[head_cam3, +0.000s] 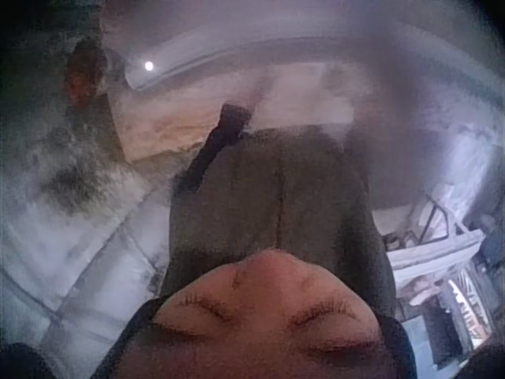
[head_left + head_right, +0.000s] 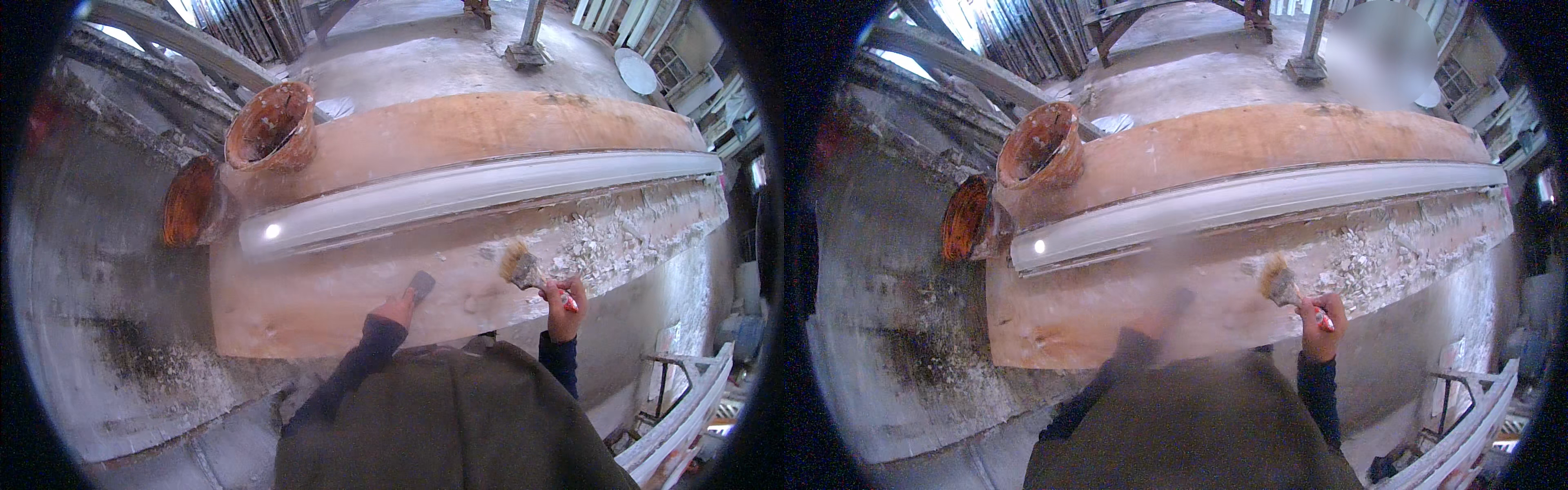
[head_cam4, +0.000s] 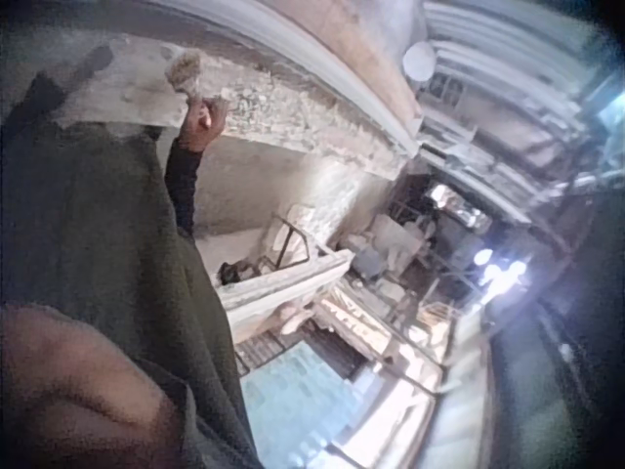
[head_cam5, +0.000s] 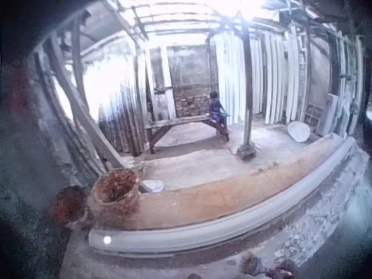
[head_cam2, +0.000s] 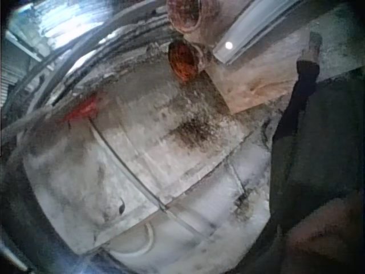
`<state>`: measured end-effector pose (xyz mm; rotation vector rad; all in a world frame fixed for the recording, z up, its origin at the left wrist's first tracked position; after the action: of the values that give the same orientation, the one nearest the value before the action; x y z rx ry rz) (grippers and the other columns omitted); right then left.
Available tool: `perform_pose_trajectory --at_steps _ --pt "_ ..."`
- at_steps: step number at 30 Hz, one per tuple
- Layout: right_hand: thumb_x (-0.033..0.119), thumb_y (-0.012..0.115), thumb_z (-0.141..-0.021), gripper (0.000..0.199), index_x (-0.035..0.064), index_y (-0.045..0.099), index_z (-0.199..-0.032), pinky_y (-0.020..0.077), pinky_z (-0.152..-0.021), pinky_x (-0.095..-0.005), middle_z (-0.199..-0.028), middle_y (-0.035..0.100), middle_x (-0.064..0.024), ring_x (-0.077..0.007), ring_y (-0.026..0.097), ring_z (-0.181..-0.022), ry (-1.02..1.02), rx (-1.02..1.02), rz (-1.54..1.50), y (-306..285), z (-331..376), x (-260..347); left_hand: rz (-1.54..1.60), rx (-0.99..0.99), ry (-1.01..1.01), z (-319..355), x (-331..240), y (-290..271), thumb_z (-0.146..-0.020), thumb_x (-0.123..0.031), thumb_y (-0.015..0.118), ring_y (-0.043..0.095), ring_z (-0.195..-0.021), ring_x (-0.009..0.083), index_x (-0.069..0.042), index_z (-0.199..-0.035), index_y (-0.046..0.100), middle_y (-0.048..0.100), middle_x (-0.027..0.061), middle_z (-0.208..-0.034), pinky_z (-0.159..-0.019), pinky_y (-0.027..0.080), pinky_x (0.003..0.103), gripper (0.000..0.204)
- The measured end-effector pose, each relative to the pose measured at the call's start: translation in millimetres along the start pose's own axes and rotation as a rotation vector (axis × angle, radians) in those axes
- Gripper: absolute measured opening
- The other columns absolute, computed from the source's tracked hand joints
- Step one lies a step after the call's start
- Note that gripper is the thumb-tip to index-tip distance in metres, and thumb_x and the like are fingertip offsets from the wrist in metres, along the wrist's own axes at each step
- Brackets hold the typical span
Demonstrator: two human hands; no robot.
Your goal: The person uses a brush and a scraper to remove debris and residue from a large flat surface in a workshop. They repeatedly scrape and sweep the material into a pile while standing over the work area.
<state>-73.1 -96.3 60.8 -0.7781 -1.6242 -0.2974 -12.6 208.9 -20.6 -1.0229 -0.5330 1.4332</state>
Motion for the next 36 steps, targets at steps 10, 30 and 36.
perform_pose_trajectory --at_steps 10,30,36 --pt "0.003 0.059 -0.076 0.013 0.002 0.05 -0.067 0.0411 -0.055 -0.0255 -0.062 0.051 -0.0056 -0.0132 0.052 -0.057 0.006 -0.032 0.082 18 32 24 0.033 -0.048 0.236 -74 -18 20 -0.085 -0.018 0.038 0.06 -0.08 0.0351 -0.008 -0.117 0.042 0.057 0.0228 -0.088 -0.064 0.048 0.046 0.034" --pt "-0.001 0.057 -0.077 0.012 -0.0023 0.048 -0.069 0.0475 -0.052 -0.0233 -0.066 0.047 -0.0056 -0.0133 0.056 -0.058 -0.155 0.069 0.208 36 43 37 0.015 -0.003 0.075 39 54 61 -0.087 -0.023 0.035 0.057 -0.083 0.0419 -0.013 -0.125 0.034 0.054 0.0241 -0.101 -0.068 0.047 0.05 0.04" --pt "-0.001 0.057 -0.077 0.012 -0.0008 0.048 -0.068 0.0462 -0.052 -0.0237 -0.065 0.048 -0.0055 -0.0128 0.055 -0.057 -0.204 0.106 0.239 53 42 50 0.076 0.113 0.058 3 -6 -11 -0.087 -0.018 0.033 0.058 -0.083 0.0396 -0.015 -0.131 0.026 0.053 0.0244 -0.101 -0.068 0.047 0.05 0.045"
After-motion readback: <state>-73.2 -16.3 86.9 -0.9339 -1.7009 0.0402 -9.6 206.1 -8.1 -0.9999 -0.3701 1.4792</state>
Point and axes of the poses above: each hand's wrist, its own z-axis away from the middle knuckle, its own y-axis out of the palm, x = y × z, the point moved 3 cm from there along -z, towards the middle knuckle
